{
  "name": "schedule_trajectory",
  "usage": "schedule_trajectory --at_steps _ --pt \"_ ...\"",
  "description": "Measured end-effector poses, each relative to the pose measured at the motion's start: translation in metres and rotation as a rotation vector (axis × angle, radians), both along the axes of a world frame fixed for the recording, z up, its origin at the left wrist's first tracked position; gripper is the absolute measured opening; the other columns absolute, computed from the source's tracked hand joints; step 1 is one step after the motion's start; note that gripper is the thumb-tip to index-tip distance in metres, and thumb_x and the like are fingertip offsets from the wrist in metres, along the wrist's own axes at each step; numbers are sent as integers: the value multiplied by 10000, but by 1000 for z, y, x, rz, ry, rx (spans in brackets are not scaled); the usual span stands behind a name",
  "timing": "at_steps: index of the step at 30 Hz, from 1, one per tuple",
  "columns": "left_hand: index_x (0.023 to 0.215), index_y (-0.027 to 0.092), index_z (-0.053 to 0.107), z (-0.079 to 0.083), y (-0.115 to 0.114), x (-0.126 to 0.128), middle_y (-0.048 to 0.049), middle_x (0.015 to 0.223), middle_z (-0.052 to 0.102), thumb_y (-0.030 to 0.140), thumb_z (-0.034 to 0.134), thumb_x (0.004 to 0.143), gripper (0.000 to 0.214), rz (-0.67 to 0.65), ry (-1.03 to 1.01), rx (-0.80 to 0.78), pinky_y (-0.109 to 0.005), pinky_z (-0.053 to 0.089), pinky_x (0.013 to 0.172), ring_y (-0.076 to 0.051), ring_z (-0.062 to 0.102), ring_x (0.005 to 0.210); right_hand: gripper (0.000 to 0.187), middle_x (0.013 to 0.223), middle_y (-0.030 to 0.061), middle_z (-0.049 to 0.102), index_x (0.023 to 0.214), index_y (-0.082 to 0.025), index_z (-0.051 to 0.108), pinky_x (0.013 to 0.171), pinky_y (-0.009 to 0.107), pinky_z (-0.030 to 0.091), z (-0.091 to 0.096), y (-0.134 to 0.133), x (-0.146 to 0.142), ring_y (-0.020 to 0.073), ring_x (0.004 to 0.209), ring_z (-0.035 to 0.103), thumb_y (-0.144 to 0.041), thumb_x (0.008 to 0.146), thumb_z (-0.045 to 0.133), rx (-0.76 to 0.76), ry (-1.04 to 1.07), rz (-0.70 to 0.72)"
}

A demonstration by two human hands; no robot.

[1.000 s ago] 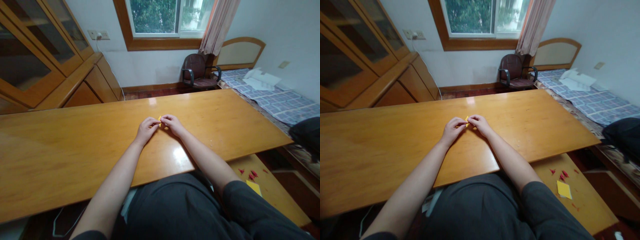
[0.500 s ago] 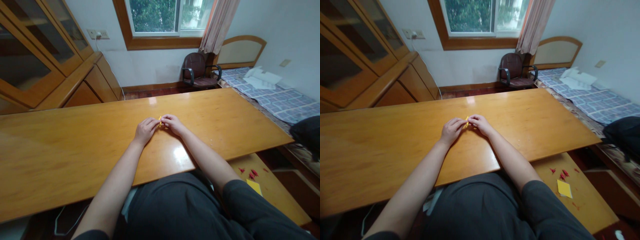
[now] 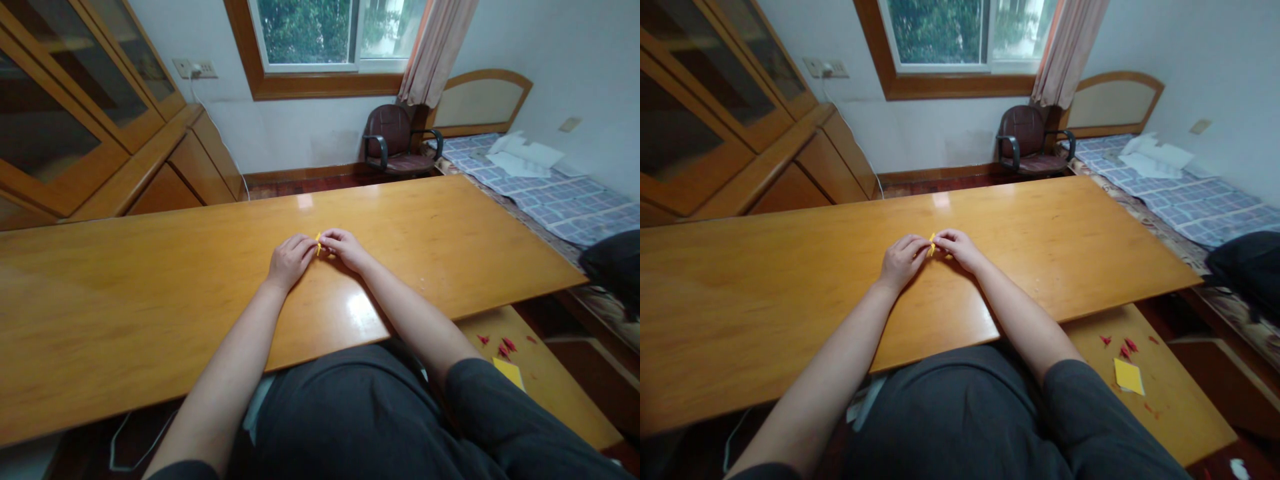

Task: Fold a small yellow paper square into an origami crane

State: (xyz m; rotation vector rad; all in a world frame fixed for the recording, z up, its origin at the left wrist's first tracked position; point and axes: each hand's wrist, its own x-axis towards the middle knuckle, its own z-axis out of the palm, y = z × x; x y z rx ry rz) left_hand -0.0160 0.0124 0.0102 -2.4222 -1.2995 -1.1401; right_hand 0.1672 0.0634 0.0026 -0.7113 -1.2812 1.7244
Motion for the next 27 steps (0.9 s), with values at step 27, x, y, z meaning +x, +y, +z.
schedule_trajectory --at_steps 27 --pt "868 176 692 -5 5 6 -33 845 695 391 682 839 217 -35 -729 -415 -268 528 742 -151 662 769 356 743 -18 647 820 -186 633 650 236 466 3 -6 -7 101 652 577 -494 716 778 186 -62 -95"
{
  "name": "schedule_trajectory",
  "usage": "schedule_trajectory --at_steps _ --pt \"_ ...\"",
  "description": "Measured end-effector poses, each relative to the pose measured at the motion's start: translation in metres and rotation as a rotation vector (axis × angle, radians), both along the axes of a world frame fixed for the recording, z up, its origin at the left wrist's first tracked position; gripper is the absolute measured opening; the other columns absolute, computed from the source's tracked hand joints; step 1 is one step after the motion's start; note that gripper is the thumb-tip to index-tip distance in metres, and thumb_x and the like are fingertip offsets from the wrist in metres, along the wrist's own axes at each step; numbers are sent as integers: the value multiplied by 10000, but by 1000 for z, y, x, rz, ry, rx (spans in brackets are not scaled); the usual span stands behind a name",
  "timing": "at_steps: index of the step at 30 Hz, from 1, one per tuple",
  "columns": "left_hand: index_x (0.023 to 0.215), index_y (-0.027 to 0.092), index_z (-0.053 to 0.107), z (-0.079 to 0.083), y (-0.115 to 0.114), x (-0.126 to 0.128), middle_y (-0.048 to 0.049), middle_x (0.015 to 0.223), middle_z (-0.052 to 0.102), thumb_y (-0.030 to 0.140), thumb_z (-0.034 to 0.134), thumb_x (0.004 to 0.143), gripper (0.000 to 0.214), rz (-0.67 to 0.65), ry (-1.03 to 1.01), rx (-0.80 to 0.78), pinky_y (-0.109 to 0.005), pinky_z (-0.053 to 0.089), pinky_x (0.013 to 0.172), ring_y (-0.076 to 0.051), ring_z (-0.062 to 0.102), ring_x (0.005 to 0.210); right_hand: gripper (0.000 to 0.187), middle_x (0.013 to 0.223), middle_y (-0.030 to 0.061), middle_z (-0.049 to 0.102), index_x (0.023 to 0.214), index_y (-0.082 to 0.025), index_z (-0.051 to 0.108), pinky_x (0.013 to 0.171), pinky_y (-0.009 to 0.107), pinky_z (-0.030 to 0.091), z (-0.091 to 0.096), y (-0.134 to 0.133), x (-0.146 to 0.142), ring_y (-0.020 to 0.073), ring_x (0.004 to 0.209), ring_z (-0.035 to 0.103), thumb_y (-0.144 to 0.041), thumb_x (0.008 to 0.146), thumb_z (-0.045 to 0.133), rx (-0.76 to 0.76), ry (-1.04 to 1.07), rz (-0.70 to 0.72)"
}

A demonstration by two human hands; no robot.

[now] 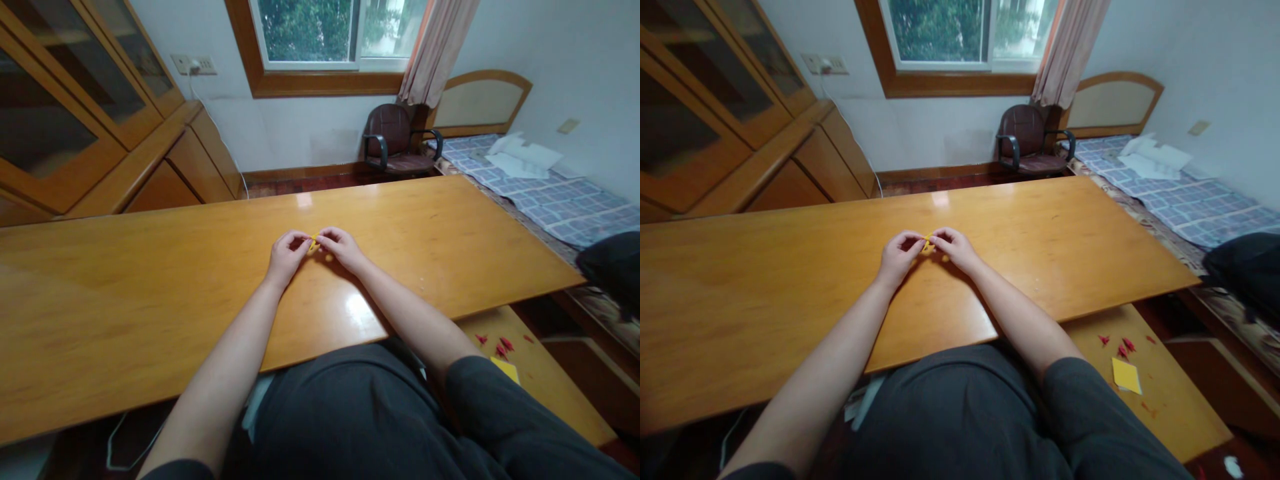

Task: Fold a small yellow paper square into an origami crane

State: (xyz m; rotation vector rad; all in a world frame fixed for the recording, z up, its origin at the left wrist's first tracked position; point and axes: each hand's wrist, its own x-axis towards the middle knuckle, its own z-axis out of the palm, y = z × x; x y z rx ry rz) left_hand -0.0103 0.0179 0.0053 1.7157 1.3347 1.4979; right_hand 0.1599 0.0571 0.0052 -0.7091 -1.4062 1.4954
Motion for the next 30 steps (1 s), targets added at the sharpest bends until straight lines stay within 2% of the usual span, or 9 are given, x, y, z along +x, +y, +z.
schedule_trajectory --at_steps 3,8,12,14,22,30 --pt "855 176 705 3 0 -1 -45 879 702 393 687 832 220 -12 -4 34 -287 527 807 -162 659 837 368 774 -7 653 828 -183 633 642 237 471 3 -1 1 101 656 578 -502 716 777 -31 4 21" --pt "838 178 712 7 -3 0 -46 862 714 380 701 818 203 -19 -34 35 -294 525 804 -164 660 822 398 771 -25 617 852 -203 592 638 238 478 3 -1 2 107 668 570 -498 686 801 -71 2 20" --pt "823 179 712 9 -4 2 -46 859 719 374 705 803 196 -9 -26 22 -299 524 802 -172 661 819 443 943 -15 608 1008 -245 592 640 245 486 2 -3 2 109 705 572 -464 688 806 -22 43 4" --pt "823 180 712 8 -3 1 -48 862 722 380 704 799 202 -11 -26 5 -302 525 804 -176 663 820 434 962 -5 611 1056 -252 601 660 256 486 2 -4 3 118 724 573 -463 720 778 15 8 -2" --pt "826 175 715 2 1 -1 -49 847 722 399 702 796 226 -5 -8 -34 -300 522 782 -175 661 795 145 908 21 634 878 -212 668 738 306 458 6 -1 7 142 725 556 -345 821 656 326 -224 -100" --pt "824 169 706 1 2 0 -53 823 729 380 716 758 221 1 -57 -105 -305 532 767 -177 675 766 86 882 15 623 841 -209 646 723 299 452 4 0 6 142 722 563 -292 820 640 331 -268 -100"
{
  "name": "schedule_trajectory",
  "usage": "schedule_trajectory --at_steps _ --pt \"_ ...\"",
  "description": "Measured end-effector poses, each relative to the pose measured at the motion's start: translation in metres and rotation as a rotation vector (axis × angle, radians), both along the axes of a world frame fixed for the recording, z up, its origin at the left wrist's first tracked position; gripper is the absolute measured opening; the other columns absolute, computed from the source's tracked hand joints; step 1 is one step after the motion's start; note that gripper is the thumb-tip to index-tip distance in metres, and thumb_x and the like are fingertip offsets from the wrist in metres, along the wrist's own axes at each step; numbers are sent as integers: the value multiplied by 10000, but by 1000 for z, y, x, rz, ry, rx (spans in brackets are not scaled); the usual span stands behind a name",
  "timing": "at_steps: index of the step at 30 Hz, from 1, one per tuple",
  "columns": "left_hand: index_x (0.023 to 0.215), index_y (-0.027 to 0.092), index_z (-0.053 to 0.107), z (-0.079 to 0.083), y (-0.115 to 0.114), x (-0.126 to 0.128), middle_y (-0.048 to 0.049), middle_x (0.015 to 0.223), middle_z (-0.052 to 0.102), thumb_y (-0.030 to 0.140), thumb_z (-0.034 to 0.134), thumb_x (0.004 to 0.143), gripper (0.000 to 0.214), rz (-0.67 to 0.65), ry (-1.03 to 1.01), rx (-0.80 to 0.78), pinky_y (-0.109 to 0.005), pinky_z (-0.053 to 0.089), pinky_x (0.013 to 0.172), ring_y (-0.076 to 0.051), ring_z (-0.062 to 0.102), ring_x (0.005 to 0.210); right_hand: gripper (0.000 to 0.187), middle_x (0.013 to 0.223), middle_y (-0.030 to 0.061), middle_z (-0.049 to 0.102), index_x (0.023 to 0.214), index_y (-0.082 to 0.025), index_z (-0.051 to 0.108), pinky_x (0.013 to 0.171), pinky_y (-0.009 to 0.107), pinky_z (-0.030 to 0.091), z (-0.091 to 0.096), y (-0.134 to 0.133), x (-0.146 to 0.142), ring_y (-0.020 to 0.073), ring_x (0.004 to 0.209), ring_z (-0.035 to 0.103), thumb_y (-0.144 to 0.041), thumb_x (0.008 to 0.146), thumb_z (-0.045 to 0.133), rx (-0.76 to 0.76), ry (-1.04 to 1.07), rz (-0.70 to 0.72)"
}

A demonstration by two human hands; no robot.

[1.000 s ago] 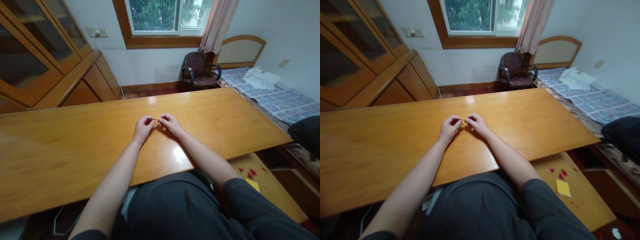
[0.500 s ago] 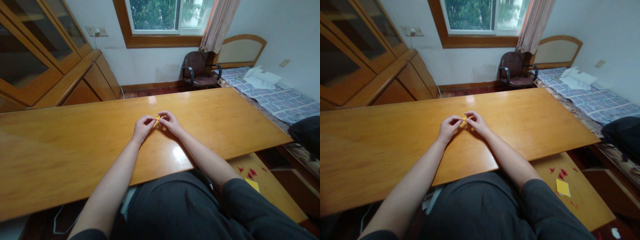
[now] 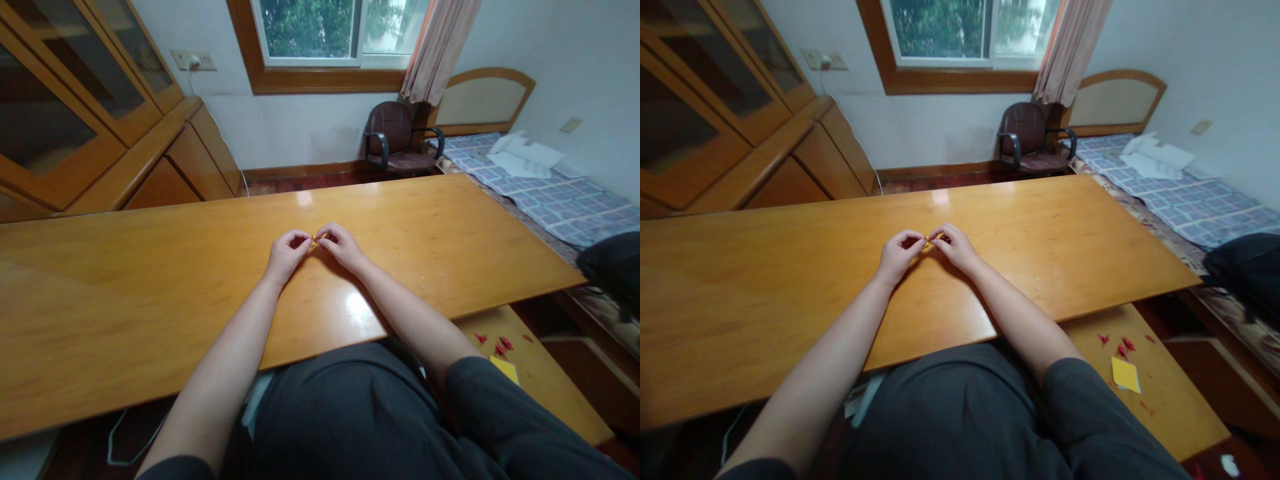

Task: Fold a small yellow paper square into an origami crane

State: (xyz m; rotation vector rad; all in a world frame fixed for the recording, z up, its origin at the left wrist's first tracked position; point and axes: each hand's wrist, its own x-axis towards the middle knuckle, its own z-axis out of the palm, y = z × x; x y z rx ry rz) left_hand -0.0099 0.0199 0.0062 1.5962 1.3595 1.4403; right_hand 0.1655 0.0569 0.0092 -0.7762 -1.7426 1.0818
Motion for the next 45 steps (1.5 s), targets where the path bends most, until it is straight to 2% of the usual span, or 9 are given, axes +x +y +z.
schedule_trajectory --at_steps 6,12,18,24,30,40,45 --pt "826 174 686 -2 5 -2 -41 805 710 403 718 756 242 -29 -39 -46 -309 534 765 -176 670 761 76 882 19 631 839 -215 664 728 305 454 1 0 1 148 726 557 -288 822 653 13 -13 -2" --pt "782 184 675 -1 6 -4 -62 911 691 387 695 783 204 -43 18 60 -312 534 816 -185 654 902 90 883 27 647 852 -212 687 766 311 455 -1 0 1 150 743 564 -295 834 658 44 -16 -7" --pt "814 171 687 -4 6 -3 -47 849 714 410 731 751 252 -38 -71 -59 -306 520 804 -172 658 800 174 919 28 679 946 -206 687 778 305 465 -5 0 1 157 786 596 -324 818 693 -8 -27 -48" --pt "795 166 682 -4 7 -4 -34 799 698 425 742 731 274 -34 -94 -90 -293 501 769 -163 629 755 107 919 46 691 891 -198 689 816 315 469 -5 2 1 179 870 623 -293 844 688 130 -100 -48" --pt "793 158 682 -6 8 -5 -20 776 684 406 735 732 261 -38 -112 -125 -273 470 750 -149 608 733 57 891 44 694 871 -181 692 798 303 474 -6 5 1 169 849 620 -236 855 682 243 -161 -44" --pt "801 169 641 -3 6 -3 6 744 633 411 778 698 297 -81 -186 -165 -256 457 694 -128 571 692 32 861 35 690 836 -182 701 783 295 469 -7 5 2 164 824 609 -180 850 672 262 -177 -35" --pt "877 172 674 0 4 -2 -16 846 676 456 801 685 366 -134 -262 -209 -263 484 731 -146 609 779 35 876 39 697 850 -184 710 794 298 475 -8 6 2 164 833 621 -186 851 675 266 -164 -20"
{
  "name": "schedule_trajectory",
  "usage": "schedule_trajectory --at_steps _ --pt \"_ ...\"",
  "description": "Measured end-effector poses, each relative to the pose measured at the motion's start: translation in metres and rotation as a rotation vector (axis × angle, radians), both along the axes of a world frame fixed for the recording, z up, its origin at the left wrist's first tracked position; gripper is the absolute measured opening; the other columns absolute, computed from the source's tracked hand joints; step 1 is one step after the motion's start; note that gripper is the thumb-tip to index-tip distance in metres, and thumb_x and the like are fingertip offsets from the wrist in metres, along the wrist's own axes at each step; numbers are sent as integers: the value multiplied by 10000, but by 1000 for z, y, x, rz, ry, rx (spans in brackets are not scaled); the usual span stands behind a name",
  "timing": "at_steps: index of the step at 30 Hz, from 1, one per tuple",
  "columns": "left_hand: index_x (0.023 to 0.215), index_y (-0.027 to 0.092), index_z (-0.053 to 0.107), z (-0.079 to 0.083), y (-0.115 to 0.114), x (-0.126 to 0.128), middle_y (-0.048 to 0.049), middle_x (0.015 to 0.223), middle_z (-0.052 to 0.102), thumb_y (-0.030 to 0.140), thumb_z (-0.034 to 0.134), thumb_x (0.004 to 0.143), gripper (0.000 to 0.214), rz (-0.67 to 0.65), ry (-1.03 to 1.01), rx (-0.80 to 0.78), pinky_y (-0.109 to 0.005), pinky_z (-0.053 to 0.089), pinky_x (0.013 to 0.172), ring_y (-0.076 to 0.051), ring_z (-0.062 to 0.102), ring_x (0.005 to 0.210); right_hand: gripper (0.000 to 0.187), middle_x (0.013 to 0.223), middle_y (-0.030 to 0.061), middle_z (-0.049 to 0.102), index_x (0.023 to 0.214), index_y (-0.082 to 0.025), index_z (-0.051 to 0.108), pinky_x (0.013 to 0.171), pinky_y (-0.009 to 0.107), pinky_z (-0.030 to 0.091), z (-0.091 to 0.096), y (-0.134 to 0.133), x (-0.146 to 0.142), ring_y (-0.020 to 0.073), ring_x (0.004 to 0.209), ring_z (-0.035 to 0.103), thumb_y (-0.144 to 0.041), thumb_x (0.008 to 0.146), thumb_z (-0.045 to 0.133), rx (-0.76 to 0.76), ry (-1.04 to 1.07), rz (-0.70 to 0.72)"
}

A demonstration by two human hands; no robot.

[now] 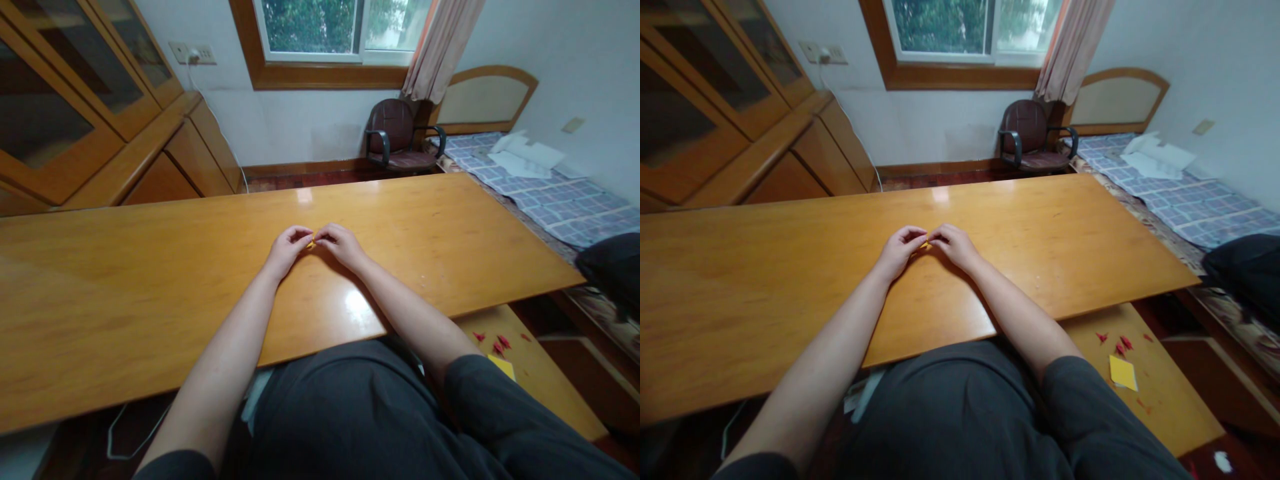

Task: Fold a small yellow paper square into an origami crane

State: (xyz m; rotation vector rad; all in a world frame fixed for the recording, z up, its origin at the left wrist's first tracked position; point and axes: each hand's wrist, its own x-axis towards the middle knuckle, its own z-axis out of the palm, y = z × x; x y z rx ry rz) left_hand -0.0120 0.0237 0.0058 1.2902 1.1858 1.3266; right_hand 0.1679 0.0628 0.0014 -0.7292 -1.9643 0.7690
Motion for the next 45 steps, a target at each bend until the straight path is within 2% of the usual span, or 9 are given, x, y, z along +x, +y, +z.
schedule_trajectory --at_steps 8,11,15,18,25,30,35,41,45 --pt "825 166 703 -2 0 -2 -26 799 691 527 787 690 395 7 88 -2 -271 480 718 -159 613 748 56 865 38 690 850 -187 711 804 309 479 1 -2 0 168 841 622 -236 845 686 -40 20 25" --pt "813 167 702 -4 2 -2 -24 799 694 501 770 712 356 37 115 49 -280 483 755 -159 616 756 150 879 30 689 896 -184 683 790 310 488 -2 -2 -3 161 817 621 -308 817 714 -181 77 2" --pt "824 171 705 -6 3 -2 -28 828 703 472 748 736 317 68 150 98 -287 483 781 -165 618 780 344 872 13 675 978 -187 616 749 297 509 -11 2 -8 151 781 628 -348 719 775 -419 242 56" --pt "842 172 707 -6 2 -2 -33 851 706 464 736 747 309 76 162 112 -293 484 798 -172 622 803 413 860 4 656 985 -196 591 741 290 518 -15 5 -9 147 784 627 -360 669 801 -494 314 68" --pt "879 177 712 -4 3 -3 -40 880 710 458 743 745 313 62 136 97 -318 494 851 -184 640 835 388 843 0 649 973 -196 588 740 284 526 -12 3 -8 139 783 628 -373 691 789 -442 288 27" --pt "861 184 749 -2 2 -3 -64 931 710 461 746 753 297 58 215 137 -325 490 877 -204 650 907 379 836 -8 646 990 -197 584 739 275 522 -12 6 -5 132 778 631 -345 700 778 -425 284 19" --pt "905 174 737 -1 -2 1 -63 890 733 480 792 709 368 26 161 52 -307 504 792 -191 654 817 359 841 -10 648 998 -190 590 735 272 520 -10 6 -4 127 766 624 -324 710 758 -424 262 41" --pt "876 170 717 -1 -1 0 -47 845 724 471 783 713 348 38 153 46 -283 491 759 -171 643 783 370 844 -4 640 991 -189 602 751 284 526 -10 7 -4 131 777 623 -335 695 766 -440 268 66" --pt "821 161 694 0 1 -2 -12 734 676 462 807 677 352 21 75 -5 -254 449 647 -134 579 655 404 850 -1 643 1002 -187 597 782 295 528 -12 8 -5 135 795 631 -343 681 785 -493 308 96"
